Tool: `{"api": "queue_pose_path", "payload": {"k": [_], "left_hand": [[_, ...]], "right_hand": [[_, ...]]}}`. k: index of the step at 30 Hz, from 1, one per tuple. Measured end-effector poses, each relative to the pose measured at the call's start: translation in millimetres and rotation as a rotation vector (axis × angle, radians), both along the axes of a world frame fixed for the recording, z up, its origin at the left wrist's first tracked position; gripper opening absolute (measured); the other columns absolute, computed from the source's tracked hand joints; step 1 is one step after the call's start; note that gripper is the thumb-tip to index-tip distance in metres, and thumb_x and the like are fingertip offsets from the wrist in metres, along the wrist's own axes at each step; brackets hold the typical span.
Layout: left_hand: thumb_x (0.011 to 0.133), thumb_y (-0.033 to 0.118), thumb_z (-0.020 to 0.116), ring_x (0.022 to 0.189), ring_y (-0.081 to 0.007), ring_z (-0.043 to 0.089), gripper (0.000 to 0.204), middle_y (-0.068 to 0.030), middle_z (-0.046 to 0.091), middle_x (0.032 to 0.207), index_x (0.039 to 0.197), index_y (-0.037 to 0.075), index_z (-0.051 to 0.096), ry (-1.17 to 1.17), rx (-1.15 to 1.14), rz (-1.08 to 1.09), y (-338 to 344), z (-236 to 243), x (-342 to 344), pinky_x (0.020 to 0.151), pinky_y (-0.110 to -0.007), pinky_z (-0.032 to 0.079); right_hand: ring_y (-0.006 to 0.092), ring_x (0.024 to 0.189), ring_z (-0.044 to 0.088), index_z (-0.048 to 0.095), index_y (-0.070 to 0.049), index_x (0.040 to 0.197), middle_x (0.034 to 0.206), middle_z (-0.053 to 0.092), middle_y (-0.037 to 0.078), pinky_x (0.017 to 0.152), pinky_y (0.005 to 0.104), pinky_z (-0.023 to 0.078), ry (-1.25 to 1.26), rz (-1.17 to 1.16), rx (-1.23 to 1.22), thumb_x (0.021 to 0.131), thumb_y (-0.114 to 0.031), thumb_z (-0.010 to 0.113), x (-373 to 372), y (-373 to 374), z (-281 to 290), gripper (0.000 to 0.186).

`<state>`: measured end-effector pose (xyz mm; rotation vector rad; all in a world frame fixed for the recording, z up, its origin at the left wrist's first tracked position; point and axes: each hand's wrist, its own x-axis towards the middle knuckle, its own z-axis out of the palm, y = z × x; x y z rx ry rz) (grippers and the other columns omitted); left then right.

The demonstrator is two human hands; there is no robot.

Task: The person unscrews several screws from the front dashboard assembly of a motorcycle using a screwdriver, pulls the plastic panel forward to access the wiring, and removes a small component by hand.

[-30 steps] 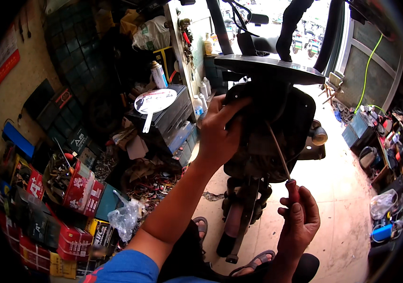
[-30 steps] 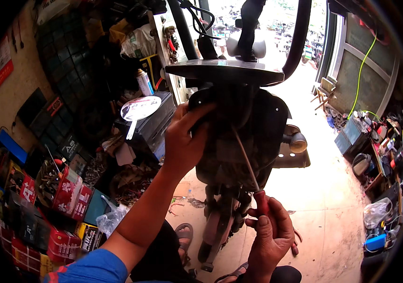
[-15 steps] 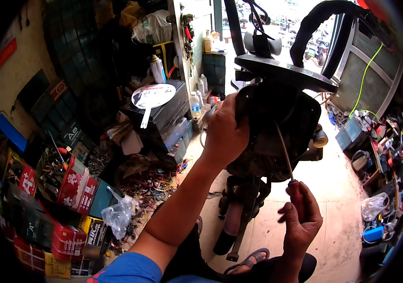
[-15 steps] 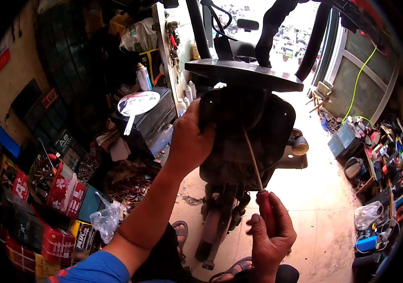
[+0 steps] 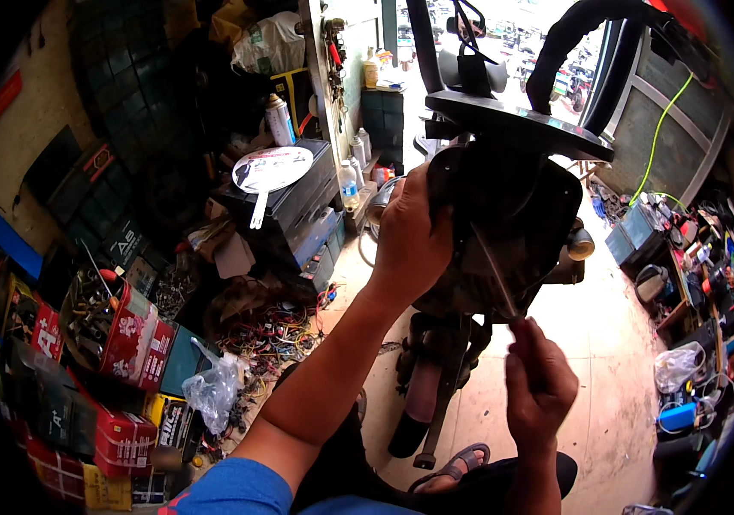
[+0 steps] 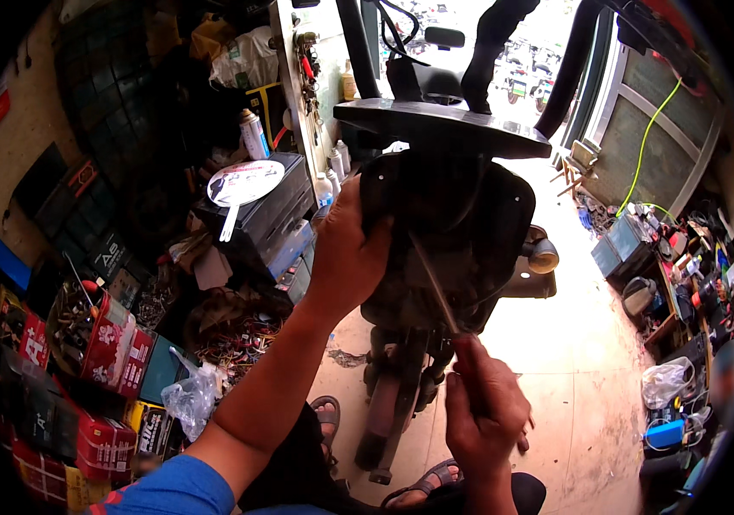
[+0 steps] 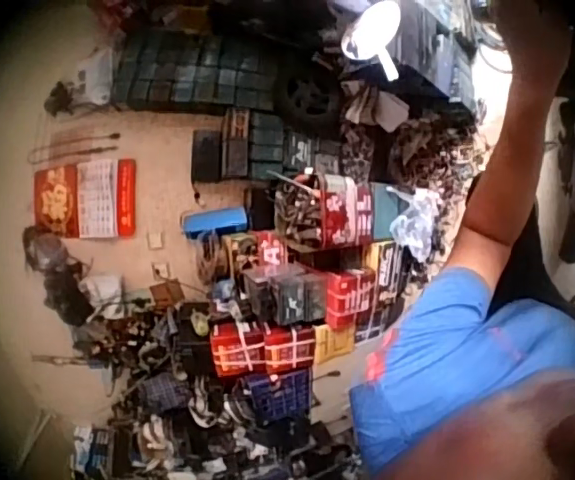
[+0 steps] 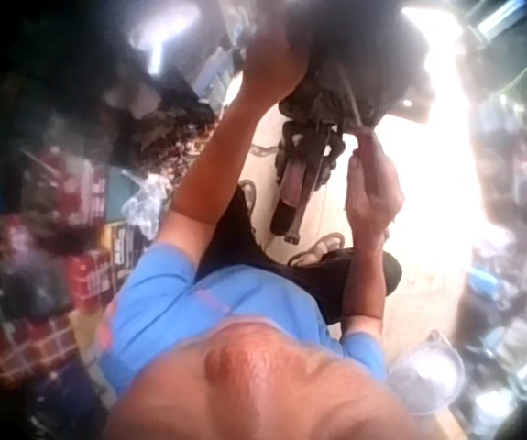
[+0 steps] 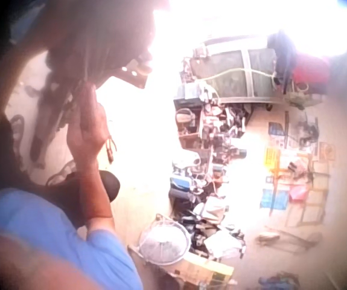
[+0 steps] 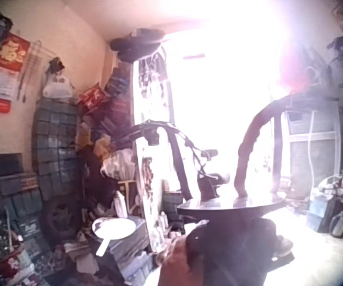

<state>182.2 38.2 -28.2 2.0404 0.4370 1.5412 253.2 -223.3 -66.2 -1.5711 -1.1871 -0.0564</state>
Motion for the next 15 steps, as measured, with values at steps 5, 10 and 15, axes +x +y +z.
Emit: {"api": "queue_pose_path", "payload": {"k": [5, 10, 15], "left_hand": [[0.095, -0.002, 0.067, 0.12, -0.0464, 0.07, 0.051, -0.0259, 0.072, 0.125, 0.145, 0.003, 0.057, 0.001, 0.012, 0.008, -1.8, -2.7, 0.8, 0.101, -0.047, 0.055], [0.097, -0.002, 0.066, 0.125, -0.0398, 0.071, 0.053, -0.0256, 0.073, 0.13, 0.149, -0.002, 0.055, 0.075, 0.008, 0.036, -0.6, -1.9, -3.1, 0.108, -0.044, 0.053], [0.096, -0.002, 0.07, 0.124, -0.0317, 0.073, 0.059, -0.0236, 0.073, 0.135, 0.153, -0.003, 0.052, 0.052, 0.08, 0.137, -6.8, -16.1, -15.4, 0.107, -0.041, 0.054]], "right_hand": [[0.0222, 0.085, 0.073, 0.067, 0.008, 0.138, 0.103, 0.077, 0.018, 0.079, 0.0307, 0.056, -0.088, -0.137, 0.055, 0.09, 0.004, 0.076, -2.9, 5.6, -8.5, 0.048], [0.0113, 0.093, 0.065, 0.063, 0.004, 0.121, 0.106, 0.072, 0.008, 0.088, 0.0252, 0.052, 0.289, -0.268, 0.159, 0.1, -0.002, 0.074, 8.4, -14.1, -43.4, 0.024], [0.0041, 0.065, 0.045, 0.058, -0.006, 0.102, 0.078, 0.052, -0.004, 0.057, 0.0219, 0.035, 0.883, -0.251, 0.209, 0.105, -0.022, 0.075, 32.2, -15.5, -71.5, 0.023]]}}
